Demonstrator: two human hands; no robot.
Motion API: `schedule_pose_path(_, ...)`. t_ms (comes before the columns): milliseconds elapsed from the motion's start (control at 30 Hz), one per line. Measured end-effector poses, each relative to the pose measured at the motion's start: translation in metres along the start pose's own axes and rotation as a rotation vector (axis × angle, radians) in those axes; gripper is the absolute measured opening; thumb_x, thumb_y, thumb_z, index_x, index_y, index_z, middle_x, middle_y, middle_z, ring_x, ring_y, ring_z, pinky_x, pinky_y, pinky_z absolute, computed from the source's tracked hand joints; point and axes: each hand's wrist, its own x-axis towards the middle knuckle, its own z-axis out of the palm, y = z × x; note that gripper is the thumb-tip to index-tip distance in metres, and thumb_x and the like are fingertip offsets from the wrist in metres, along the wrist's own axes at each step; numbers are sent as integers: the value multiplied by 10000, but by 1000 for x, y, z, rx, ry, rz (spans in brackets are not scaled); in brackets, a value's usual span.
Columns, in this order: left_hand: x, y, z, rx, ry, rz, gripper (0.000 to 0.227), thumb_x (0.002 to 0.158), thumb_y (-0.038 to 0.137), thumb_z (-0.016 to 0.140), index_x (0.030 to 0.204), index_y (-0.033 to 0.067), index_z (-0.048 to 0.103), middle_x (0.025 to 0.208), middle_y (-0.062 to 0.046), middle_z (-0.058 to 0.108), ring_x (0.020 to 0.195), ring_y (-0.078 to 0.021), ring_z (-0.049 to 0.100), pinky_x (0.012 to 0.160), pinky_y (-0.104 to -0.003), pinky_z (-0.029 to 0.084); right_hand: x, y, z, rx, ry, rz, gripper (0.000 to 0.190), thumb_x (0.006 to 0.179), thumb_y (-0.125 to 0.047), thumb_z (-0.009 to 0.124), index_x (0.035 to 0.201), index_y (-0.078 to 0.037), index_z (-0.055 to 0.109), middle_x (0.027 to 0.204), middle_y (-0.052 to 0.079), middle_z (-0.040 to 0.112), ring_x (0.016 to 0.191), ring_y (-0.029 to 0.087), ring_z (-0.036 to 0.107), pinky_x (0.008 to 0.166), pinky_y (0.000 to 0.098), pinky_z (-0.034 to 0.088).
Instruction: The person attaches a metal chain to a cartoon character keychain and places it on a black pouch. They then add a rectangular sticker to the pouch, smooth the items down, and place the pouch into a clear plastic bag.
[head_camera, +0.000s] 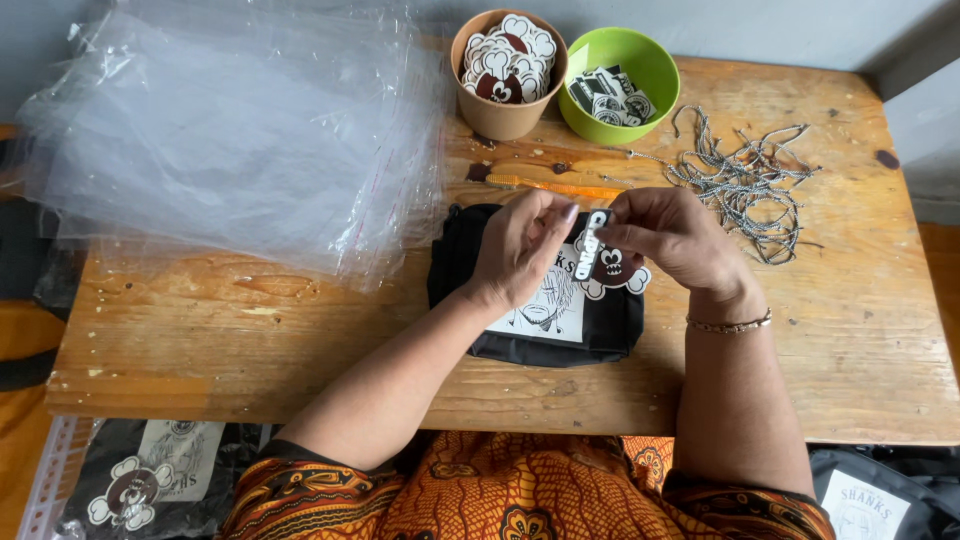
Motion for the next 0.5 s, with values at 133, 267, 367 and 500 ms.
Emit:
schedule_pose_path(133, 1, -6, 4, -118, -49, -36, 244, 962, 271, 714, 966, 27, 705, 685, -36, 631, 552, -89, 597, 493, -197, 495, 4, 12, -4, -147, -88, 83, 23, 832, 46, 735, 830, 68, 739, 618, 150, 635, 559, 164, 608, 508, 285, 541)
schedule_pose_path(267, 1, -18, 5, -243, -84, -80, 59, 895, 58, 717, 900, -2, 717, 647, -89, 651, 474, -104, 641, 430, -205, 504, 4, 8, -3, -279, -146, 114, 50, 864, 0, 730, 860, 38, 761, 601, 138, 631, 546, 157, 592, 506, 269, 492)
schedule_pose_path(367, 3, -17, 1, -299, -88, -92, 58, 928, 45, 682, 908, -2, 711, 699, -119, 668, 514, -128, 672, 462, -235, 561, 1, -2, 0, -310, -137, 115, 76, 888, -18, 727, 892, 47, 766, 617, 155, 646, 559, 168, 594, 532, 276, 503)
schedule_pose_path(500, 5, -12, -2, -346, -46, -95, 68, 926, 49, 694, 909, -17, 695, 724, -125, 662, 563, -152, 710, 498, -269, 608, -2, -7, 3, -238, -119, 105, 76, 862, -10, 769, 883, 62, 766, 637, 170, 683, 576, 168, 641, 549, 269, 550)
